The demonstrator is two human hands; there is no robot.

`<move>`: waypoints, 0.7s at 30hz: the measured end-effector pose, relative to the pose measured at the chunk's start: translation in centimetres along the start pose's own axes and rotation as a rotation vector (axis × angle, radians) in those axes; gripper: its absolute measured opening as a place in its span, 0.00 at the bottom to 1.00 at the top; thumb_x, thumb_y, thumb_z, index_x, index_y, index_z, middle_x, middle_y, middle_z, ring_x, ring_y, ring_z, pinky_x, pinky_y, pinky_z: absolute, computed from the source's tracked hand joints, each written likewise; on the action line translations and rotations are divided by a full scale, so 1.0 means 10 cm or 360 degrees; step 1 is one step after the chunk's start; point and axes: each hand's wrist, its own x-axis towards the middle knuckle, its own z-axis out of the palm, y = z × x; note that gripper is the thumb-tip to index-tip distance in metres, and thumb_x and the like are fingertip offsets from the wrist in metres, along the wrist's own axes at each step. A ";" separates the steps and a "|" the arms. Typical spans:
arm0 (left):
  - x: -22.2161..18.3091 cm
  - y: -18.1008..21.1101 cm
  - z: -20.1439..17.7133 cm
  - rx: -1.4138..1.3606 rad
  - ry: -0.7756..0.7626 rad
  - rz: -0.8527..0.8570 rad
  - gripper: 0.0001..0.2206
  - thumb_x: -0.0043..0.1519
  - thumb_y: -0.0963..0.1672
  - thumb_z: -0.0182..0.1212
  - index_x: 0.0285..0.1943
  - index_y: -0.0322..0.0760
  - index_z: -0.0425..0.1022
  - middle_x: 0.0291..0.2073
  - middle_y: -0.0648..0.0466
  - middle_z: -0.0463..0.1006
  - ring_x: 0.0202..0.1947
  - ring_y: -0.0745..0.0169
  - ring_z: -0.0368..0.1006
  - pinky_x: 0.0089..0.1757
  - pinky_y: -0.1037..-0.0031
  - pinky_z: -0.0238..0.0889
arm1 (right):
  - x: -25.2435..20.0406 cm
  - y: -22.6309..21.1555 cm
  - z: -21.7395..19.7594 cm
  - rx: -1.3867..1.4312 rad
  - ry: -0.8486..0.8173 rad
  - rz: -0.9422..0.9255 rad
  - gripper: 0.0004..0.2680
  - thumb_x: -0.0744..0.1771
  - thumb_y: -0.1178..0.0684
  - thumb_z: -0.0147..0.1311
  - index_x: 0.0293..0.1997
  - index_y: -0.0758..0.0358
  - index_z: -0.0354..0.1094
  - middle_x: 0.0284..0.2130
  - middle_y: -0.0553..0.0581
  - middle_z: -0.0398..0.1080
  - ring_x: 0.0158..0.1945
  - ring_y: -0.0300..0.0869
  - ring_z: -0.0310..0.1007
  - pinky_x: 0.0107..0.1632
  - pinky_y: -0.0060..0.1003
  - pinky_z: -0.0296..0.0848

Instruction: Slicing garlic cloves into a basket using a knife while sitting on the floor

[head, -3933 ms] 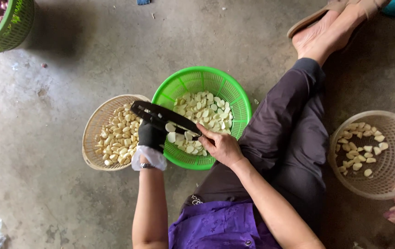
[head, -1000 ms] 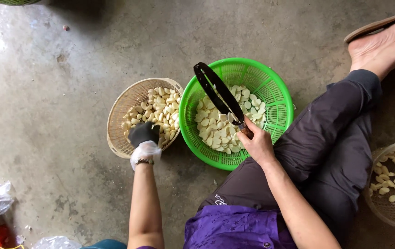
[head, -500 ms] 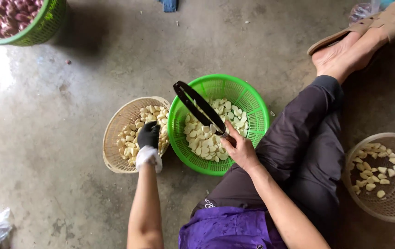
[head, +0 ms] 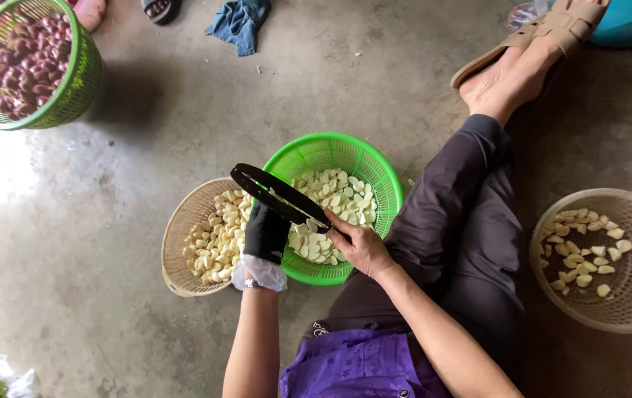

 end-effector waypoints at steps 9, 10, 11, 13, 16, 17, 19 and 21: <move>-0.04 0.22 0.01 0.1110 0.0016 0.1097 0.08 0.67 0.47 0.50 0.41 0.45 0.74 0.44 0.54 0.77 0.54 0.53 0.71 0.56 0.60 0.67 | 0.02 0.09 0.00 -0.0135 0.0000 0.0087 0.18 0.69 0.38 0.47 0.69 0.28 0.60 0.41 0.58 0.79 0.47 0.54 0.78 0.51 0.51 0.76; -0.03 0.37 -0.04 0.1184 -0.0007 0.0898 0.14 0.67 0.52 0.49 0.48 0.40 0.71 0.49 0.45 0.73 0.38 0.53 0.75 0.40 0.63 0.71 | 0.03 0.14 0.04 -0.0169 0.0003 0.0092 0.18 0.69 0.37 0.46 0.70 0.28 0.58 0.41 0.57 0.79 0.48 0.55 0.78 0.52 0.51 0.76; -0.03 0.52 -0.10 0.1255 -0.0025 0.0692 0.24 0.66 0.57 0.48 0.55 0.34 0.68 0.54 0.35 0.69 0.22 0.53 0.78 0.23 0.65 0.74 | 0.05 0.19 0.07 -0.0205 0.0001 0.0093 0.19 0.69 0.36 0.45 0.71 0.27 0.57 0.42 0.57 0.79 0.48 0.55 0.77 0.52 0.52 0.75; 0.00 0.84 -0.26 -0.0036 -0.0009 -0.0148 0.19 0.65 0.52 0.57 0.57 0.34 0.73 0.50 0.38 0.75 0.35 0.52 0.78 0.38 0.66 0.72 | 0.06 0.19 0.07 -0.0260 -0.0023 0.0101 0.19 0.69 0.35 0.43 0.71 0.26 0.56 0.41 0.59 0.79 0.47 0.56 0.77 0.51 0.52 0.76; 0.01 0.83 -0.21 -0.1148 -0.0016 -0.0904 0.17 0.64 0.47 0.66 0.60 0.39 0.77 0.47 0.45 0.82 0.50 0.54 0.78 0.53 0.65 0.70 | 0.07 0.13 0.06 -0.0340 -0.0057 0.0105 0.19 0.69 0.34 0.41 0.71 0.25 0.55 0.39 0.59 0.79 0.45 0.57 0.78 0.50 0.52 0.76; 0.02 0.74 -0.15 -0.0950 -0.0043 -0.0837 0.17 0.64 0.47 0.67 0.62 0.45 0.76 0.48 0.49 0.83 0.52 0.57 0.77 0.54 0.65 0.69 | 0.07 0.09 0.06 -0.0358 -0.0068 0.0103 0.19 0.69 0.35 0.42 0.71 0.24 0.54 0.39 0.59 0.79 0.45 0.57 0.78 0.50 0.52 0.76; 0.00 0.80 -0.24 -0.0755 -0.0090 -0.0826 0.16 0.66 0.50 0.64 0.62 0.48 0.76 0.47 0.51 0.83 0.52 0.54 0.77 0.53 0.63 0.70 | 0.07 0.08 0.05 -0.0378 -0.0060 0.0099 0.19 0.69 0.35 0.42 0.71 0.24 0.54 0.38 0.59 0.79 0.45 0.57 0.78 0.49 0.52 0.77; -0.03 0.97 -0.35 -0.0562 -0.0142 -0.0816 0.15 0.67 0.52 0.61 0.61 0.52 0.77 0.46 0.53 0.83 0.51 0.52 0.78 0.51 0.61 0.71 | 0.06 0.08 0.05 -0.0401 -0.0054 0.0101 0.19 0.69 0.35 0.42 0.71 0.24 0.54 0.38 0.60 0.78 0.45 0.57 0.78 0.49 0.52 0.77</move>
